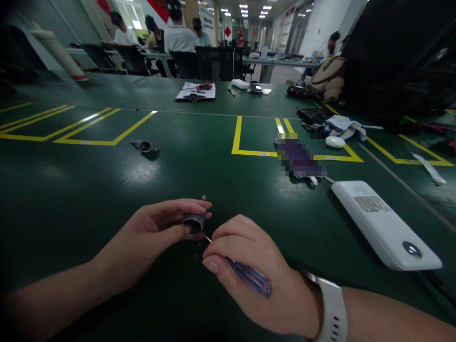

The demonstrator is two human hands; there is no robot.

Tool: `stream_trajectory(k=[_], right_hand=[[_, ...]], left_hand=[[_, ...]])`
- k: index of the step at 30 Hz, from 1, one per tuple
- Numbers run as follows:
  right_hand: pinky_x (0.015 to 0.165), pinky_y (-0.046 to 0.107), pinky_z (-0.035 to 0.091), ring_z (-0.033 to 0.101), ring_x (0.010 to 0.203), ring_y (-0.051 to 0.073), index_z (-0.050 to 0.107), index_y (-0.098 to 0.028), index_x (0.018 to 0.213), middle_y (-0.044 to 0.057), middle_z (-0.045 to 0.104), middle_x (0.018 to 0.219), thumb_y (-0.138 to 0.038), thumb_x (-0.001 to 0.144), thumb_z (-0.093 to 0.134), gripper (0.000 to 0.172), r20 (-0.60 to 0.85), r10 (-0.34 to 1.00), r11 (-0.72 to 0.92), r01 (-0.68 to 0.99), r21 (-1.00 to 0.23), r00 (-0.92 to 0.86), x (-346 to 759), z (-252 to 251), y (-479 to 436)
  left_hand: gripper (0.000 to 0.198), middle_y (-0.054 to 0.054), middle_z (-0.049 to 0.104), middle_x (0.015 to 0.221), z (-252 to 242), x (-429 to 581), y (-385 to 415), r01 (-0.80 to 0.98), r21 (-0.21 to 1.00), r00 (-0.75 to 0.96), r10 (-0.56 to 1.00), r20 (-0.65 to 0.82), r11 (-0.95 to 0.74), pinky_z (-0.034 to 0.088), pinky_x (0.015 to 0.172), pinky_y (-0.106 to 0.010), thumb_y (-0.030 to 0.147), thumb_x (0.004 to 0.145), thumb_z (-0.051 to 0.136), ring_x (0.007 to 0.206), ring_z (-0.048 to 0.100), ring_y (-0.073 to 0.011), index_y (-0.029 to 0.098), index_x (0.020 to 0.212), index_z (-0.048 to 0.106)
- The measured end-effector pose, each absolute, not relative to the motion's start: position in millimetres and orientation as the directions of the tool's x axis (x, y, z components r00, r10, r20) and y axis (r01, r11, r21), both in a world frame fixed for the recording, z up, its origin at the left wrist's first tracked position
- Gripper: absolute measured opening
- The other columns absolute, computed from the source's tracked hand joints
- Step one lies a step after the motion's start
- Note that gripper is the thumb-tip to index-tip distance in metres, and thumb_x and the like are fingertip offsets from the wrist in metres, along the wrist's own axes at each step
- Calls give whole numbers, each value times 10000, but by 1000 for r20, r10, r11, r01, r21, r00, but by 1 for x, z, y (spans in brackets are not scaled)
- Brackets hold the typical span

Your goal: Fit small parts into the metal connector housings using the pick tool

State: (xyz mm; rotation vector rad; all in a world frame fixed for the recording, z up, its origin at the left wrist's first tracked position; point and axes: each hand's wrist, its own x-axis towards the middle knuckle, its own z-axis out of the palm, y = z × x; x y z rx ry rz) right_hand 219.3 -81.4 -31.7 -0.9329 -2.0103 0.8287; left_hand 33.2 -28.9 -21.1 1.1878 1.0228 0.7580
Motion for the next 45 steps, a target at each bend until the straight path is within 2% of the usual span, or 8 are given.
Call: stream_trajectory(k=[6, 13, 19, 25, 31, 37, 41, 45], right_hand=[[762, 322, 493, 580, 875, 168, 611, -175, 953, 62, 619, 891, -120, 863, 490, 160, 393, 813, 538, 298, -789, -429, 219, -30, -82], [748, 301, 496, 579, 860, 154, 623, -171, 916, 56, 622, 884, -128, 864, 488, 151, 369, 843, 503, 332, -798, -392, 216, -30, -83], [748, 276, 499, 584, 863, 141, 635, -176, 889, 45, 627, 893, -135, 860, 504, 141, 331, 861, 466, 337, -818, -386, 215, -29, -82], [697, 236, 505, 611, 784, 123, 654, -161, 795, 41, 657, 837, -165, 858, 526, 143, 275, 916, 355, 268, -896, -292, 212, -25, -77], [674, 241, 519, 628, 768, 133, 664, -175, 794, 33, 671, 805, -203, 868, 515, 169, 175, 951, 235, 232, -944, -253, 213, -24, -74], [680, 243, 517, 621, 770, 131, 652, -168, 812, 41, 665, 822, -148, 850, 524, 135, 287, 916, 363, 269, -892, -281, 212, -24, -78], [720, 259, 508, 594, 835, 135, 632, -166, 886, 50, 645, 879, -111, 855, 508, 140, 378, 871, 471, 315, -824, -315, 213, -29, -83], [749, 286, 500, 572, 869, 147, 608, -144, 917, 64, 617, 904, -90, 852, 499, 138, 392, 840, 526, 382, -760, -376, 212, -30, -86]], left_hand=[[188, -37, 666, 1065, -21, 34, -29, 64, 976, 364, 906, -215, 206, 559, 736, -277, 86, 675, 587, 951, 628, -189, 163, 826, 667], [210, -35, 655, 1092, -23, 33, -30, 88, 981, 386, 902, -192, 172, 556, 741, -291, 81, 680, 566, 964, 626, -197, 175, 841, 662], [219, -39, 655, 1090, -25, 32, -31, 182, 983, 392, 914, -103, 33, 518, 850, -341, 91, 679, 564, 1018, 602, -210, 188, 839, 677], [252, -48, 645, 1107, -25, 33, -31, 225, 973, 402, 914, -44, -52, 523, 842, -310, 81, 679, 550, 1040, 593, -204, 186, 867, 680], [265, -47, 640, 1119, -26, 32, -30, 247, 964, 395, 919, -8, -98, 525, 846, -317, 89, 689, 542, 1050, 588, -209, 193, 889, 681], [275, -40, 634, 1138, -25, 31, -30, 220, 973, 383, 924, -24, -66, 510, 876, -323, 106, 692, 565, 1065, 579, -207, 197, 930, 669], [280, -40, 635, 1137, -25, 31, -29, 189, 981, 369, 929, -34, -39, 496, 899, -328, 103, 699, 574, 1049, 589, -196, 186, 952, 659], [256, -39, 646, 1115, -24, 33, -29, 184, 982, 359, 933, -39, -30, 494, 901, -309, 101, 699, 581, 1053, 587, -189, 177, 930, 663]])
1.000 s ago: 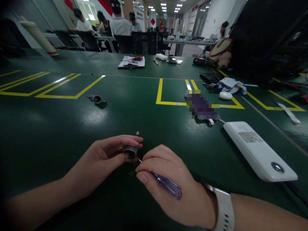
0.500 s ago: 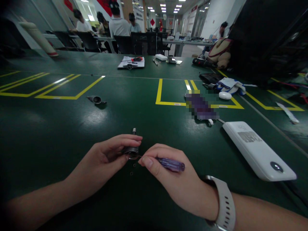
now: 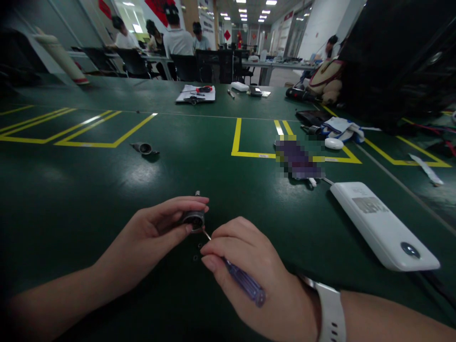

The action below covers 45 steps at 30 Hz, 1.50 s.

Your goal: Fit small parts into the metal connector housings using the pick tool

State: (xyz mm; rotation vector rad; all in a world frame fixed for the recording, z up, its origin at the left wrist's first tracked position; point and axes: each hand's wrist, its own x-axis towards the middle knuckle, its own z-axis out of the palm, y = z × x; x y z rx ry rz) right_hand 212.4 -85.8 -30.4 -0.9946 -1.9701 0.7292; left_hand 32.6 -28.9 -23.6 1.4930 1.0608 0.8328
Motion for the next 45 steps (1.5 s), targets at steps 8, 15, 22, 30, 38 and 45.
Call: stream_trajectory(k=[8, 15, 22, 30, 38, 45], right_hand=[[788, 311, 492, 561, 885, 162, 584, -132, 937, 81, 609, 923, -69, 837, 503, 143, 433, 778, 618, 427, -660, -455, 210, -28, -88], [775, 306, 500, 570, 859, 165, 600, -115, 892, 90, 628, 894, -71, 840, 503, 118, 449, 764, 641, 465, -611, -462, 207, -26, -89], [876, 322, 467, 606, 833, 152, 650, -152, 831, 40, 664, 798, -127, 852, 503, 151, 417, 861, 496, 299, -815, -291, 213, -28, -84], [625, 242, 493, 584, 624, 121, 641, -178, 652, 14, 659, 701, -292, 872, 506, 283, 107, 971, 147, 185, -972, -212, 215, -37, -72], [840, 327, 478, 560, 642, 123, 592, -160, 683, 5, 592, 639, -148, 865, 469, 220, 321, 889, 443, 434, -784, -328, 210, -27, -84], [926, 399, 451, 572, 778, 162, 605, -121, 825, 59, 603, 771, -86, 843, 467, 144, 415, 744, 668, 570, -478, -524, 208, -33, -82]], left_hand=[[184, -38, 669, 1050, -22, 35, -30, 168, 986, 329, 942, -74, 19, 544, 779, -280, 96, 692, 559, 975, 622, -189, 171, 820, 669], [186, -36, 676, 1027, -25, 34, -30, 128, 991, 316, 946, -74, 35, 555, 735, -264, 84, 679, 569, 925, 637, -180, 163, 810, 674], [165, -38, 671, 1033, -23, 34, -27, 40, 986, 286, 943, -168, 163, 571, 667, -260, 84, 672, 603, 869, 648, -179, 156, 802, 674], [332, -34, 669, 1034, -19, 30, -19, -51, 968, 288, 932, -221, 246, 553, 724, -240, 56, 649, 674, 903, 631, -162, 165, 959, 633], [340, -45, 668, 1027, -21, 27, -20, -117, 965, 313, 931, -189, 236, 537, 733, -225, 106, 659, 718, 888, 623, -148, 161, 984, 634], [265, -59, 675, 1017, -19, 29, -18, -192, 943, 279, 937, -212, 271, 531, 778, -296, 142, 682, 702, 942, 623, -195, 157, 939, 638]])
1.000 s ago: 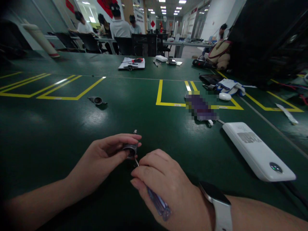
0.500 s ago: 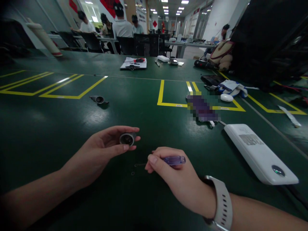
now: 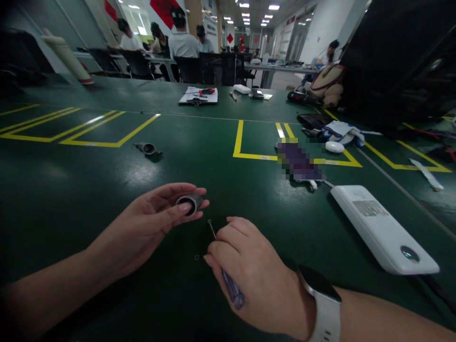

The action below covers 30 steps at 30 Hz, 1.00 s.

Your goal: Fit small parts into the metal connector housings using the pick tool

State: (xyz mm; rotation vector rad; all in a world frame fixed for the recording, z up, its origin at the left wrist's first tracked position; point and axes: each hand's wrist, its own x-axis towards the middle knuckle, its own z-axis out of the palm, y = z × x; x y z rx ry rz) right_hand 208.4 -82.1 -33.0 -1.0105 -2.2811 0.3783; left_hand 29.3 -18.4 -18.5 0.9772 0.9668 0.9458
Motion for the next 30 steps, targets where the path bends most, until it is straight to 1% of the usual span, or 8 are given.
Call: stream_trajectory(k=[3, 6, 10, 14, 19, 23, 26, 30], right_hand=[[925, 393, 464, 581, 782, 161, 608, -110, 836, 62, 622, 781, -78, 828, 503, 110, 499, 702, 710, 558, -430, -509, 209, -33, -82], [927, 396, 472, 591, 795, 166, 614, -95, 854, 69, 644, 793, -57, 790, 553, 96, 600, 641, 756, 526, -388, -479, 210, -31, -83], [903, 386, 497, 605, 803, 171, 626, -84, 857, 82, 655, 791, -50, 776, 568, 105, 659, 603, 777, 519, -356, -450, 210, -30, -84], [891, 373, 509, 611, 802, 163, 630, -90, 859, 75, 663, 789, -73, 797, 564, 92, 661, 593, 780, 532, -329, -461, 209, -28, -82], [883, 379, 513, 614, 787, 164, 622, -110, 849, 66, 669, 791, -101, 816, 562, 69, 628, 619, 759, 563, -327, -471, 206, -28, -82], [868, 393, 517, 614, 777, 168, 620, -121, 860, 62, 667, 791, -102, 824, 551, 80, 621, 631, 749, 575, -329, -465, 204, -29, -82], [868, 387, 515, 613, 760, 170, 626, -100, 833, 70, 664, 766, -85, 812, 562, 69, 625, 616, 760, 571, -310, -480, 202, -28, -81], [872, 386, 514, 610, 756, 173, 629, -108, 842, 66, 664, 758, -90, 810, 560, 78, 621, 614, 761, 575, -301, -487, 201, -27, -80]], left_hand=[[312, -58, 684, 996, -19, 28, -18, -128, 952, 294, 927, -232, 278, 502, 832, -283, 123, 665, 706, 929, 626, -177, 149, 970, 645], [366, -45, 691, 996, -20, 27, -18, -75, 962, 300, 926, -228, 262, 489, 847, -271, 104, 657, 702, 916, 633, -164, 160, 1014, 638], [366, -33, 705, 959, -20, 28, -20, 18, 976, 320, 924, -212, 218, 493, 839, -265, 124, 675, 688, 906, 636, -159, 167, 1036, 639], [357, -31, 708, 962, -20, 31, -23, 86, 979, 328, 923, -203, 184, 499, 849, -288, 133, 677, 677, 923, 639, -177, 171, 1032, 650], [321, -36, 709, 971, -21, 33, -25, 90, 984, 323, 930, -177, 156, 496, 871, -310, 130, 687, 664, 936, 642, -190, 181, 1004, 669], [247, -37, 705, 989, -21, 34, -26, 102, 991, 303, 946, -115, 88, 501, 860, -297, 122, 681, 661, 937, 639, -188, 188, 915, 702], [212, -34, 710, 965, -21, 35, -27, 110, 993, 298, 952, -71, 40, 510, 839, -284, 111, 678, 656, 923, 643, -185, 187, 867, 714], [217, -28, 720, 930, -20, 37, -27, 109, 992, 290, 953, -87, 58, 522, 811, -280, 99, 677, 650, 865, 657, -177, 187, 864, 719]])
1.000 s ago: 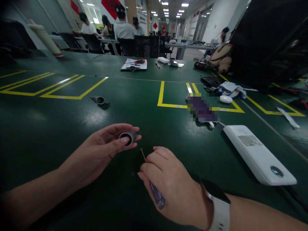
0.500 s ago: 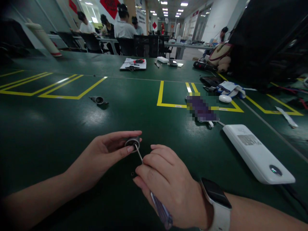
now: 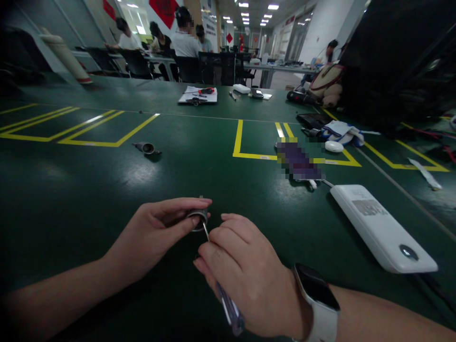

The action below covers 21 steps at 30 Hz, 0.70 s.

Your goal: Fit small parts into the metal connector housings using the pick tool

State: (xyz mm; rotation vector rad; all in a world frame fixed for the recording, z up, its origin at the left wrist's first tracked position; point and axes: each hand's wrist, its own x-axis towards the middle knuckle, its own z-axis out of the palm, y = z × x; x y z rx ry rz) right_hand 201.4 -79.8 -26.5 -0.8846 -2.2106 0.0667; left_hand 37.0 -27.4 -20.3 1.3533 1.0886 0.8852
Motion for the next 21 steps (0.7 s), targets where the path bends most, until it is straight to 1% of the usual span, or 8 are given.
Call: stream_trajectory(k=[8, 13, 18, 21], right_hand=[[864, 377, 522, 614, 742, 162, 622, -125, 838, 54, 660, 749, -102, 825, 538, 88, 636, 605, 765, 572, -296, -480, 202, -27, -82], [871, 373, 519, 612, 751, 166, 619, -104, 809, 69, 657, 746, -92, 810, 556, 64, 637, 606, 766, 567, -304, -477, 201, -26, -82], [870, 373, 520, 610, 747, 160, 620, -124, 806, 55, 648, 731, -105, 829, 534, 91, 624, 609, 764, 573, -296, -489, 201, -26, -81], [863, 377, 521, 607, 742, 165, 630, -108, 803, 66, 649, 729, -94, 815, 543, 89, 633, 605, 768, 562, -306, -482, 201, -26, -81]], left_hand=[[270, -29, 715, 976, -19, 36, -27, 103, 990, 303, 945, -122, 95, 518, 842, -280, 85, 678, 651, 917, 651, -181, 191, 918, 713], [275, -34, 711, 990, -18, 37, -27, 116, 989, 312, 942, -120, 87, 518, 849, -289, 96, 683, 647, 917, 652, -184, 195, 931, 711], [226, -30, 709, 995, -20, 37, -27, 129, 992, 296, 954, -50, 12, 526, 833, -295, 93, 682, 619, 939, 645, -194, 205, 844, 728], [194, -35, 705, 1002, -21, 37, -27, 142, 990, 297, 955, -17, -26, 533, 811, -291, 104, 694, 596, 933, 646, -194, 203, 792, 731]])
